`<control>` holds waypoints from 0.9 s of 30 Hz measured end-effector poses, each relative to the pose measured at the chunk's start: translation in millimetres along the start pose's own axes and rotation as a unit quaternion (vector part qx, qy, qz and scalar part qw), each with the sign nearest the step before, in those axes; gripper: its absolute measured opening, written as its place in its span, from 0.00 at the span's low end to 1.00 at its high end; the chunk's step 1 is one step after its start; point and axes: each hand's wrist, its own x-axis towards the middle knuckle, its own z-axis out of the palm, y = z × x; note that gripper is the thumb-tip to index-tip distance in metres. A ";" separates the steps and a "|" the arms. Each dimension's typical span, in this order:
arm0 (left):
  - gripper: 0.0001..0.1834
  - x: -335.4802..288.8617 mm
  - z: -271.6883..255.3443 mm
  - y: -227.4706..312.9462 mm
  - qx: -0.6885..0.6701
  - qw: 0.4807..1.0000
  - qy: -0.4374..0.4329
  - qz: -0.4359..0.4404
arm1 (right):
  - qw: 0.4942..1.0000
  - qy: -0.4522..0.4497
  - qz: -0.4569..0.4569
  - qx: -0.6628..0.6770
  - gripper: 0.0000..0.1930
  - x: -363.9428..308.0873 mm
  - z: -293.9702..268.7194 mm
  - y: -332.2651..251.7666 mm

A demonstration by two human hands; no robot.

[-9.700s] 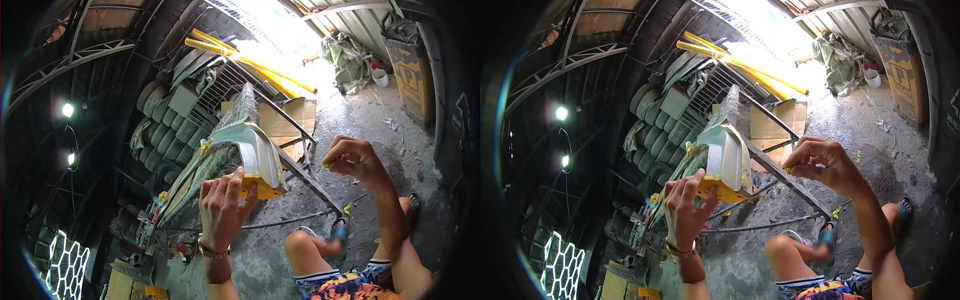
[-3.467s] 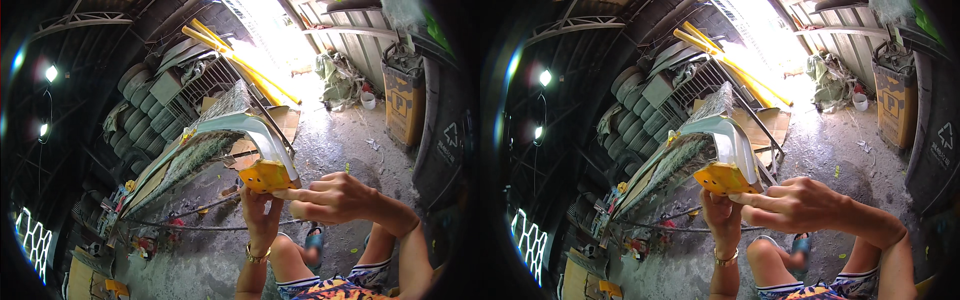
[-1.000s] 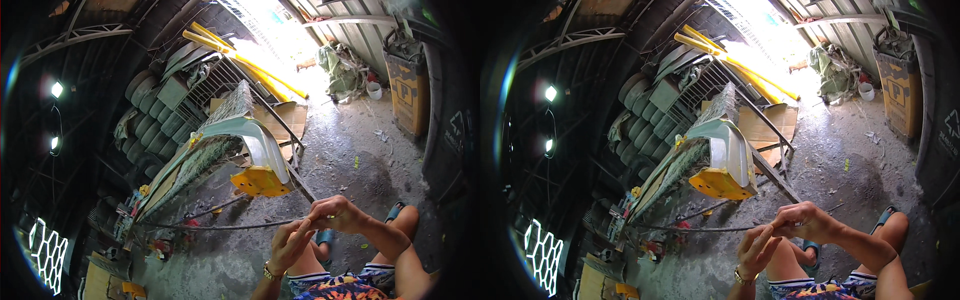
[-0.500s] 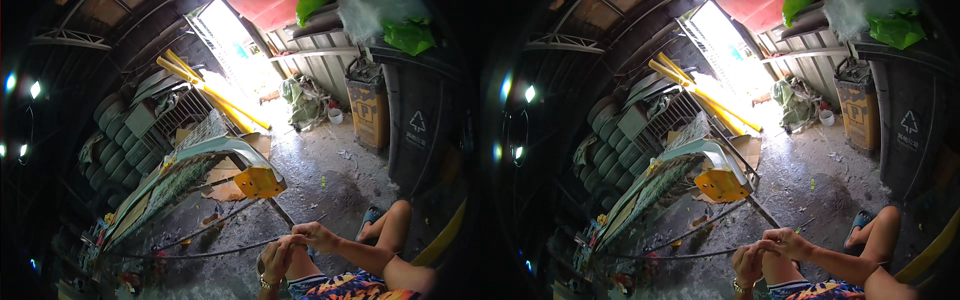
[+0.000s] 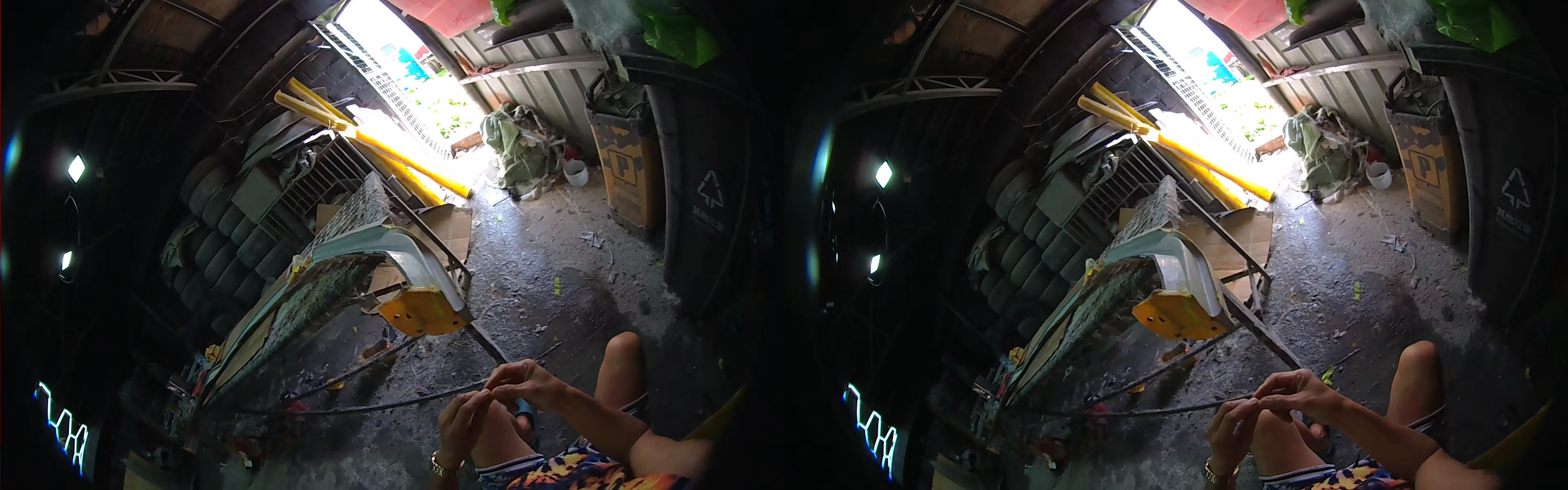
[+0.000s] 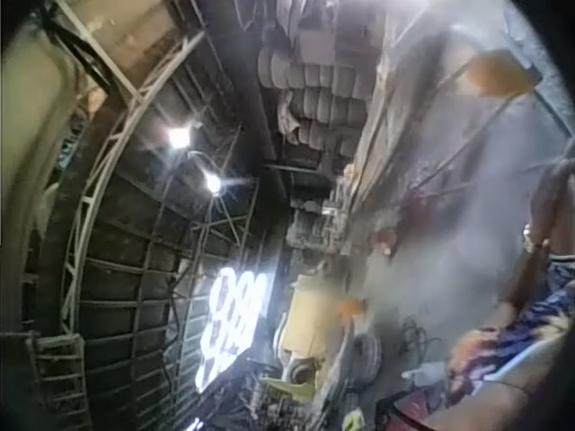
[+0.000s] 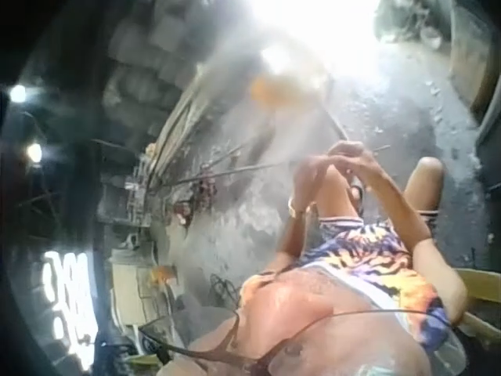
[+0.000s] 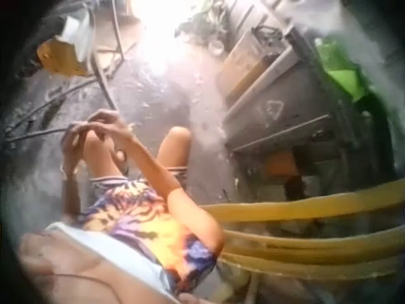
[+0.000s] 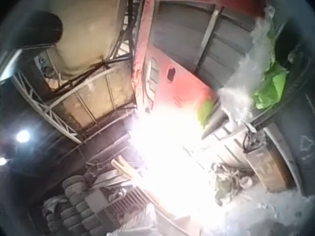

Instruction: Applying adhesive to a car spoiler component for repair.

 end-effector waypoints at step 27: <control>0.09 56.8 -2.3 -4.0 -0.253 0.920 0.268 -0.132 | 0.902 0.134 -0.316 -0.263 0.08 18.2 67.2 -96.5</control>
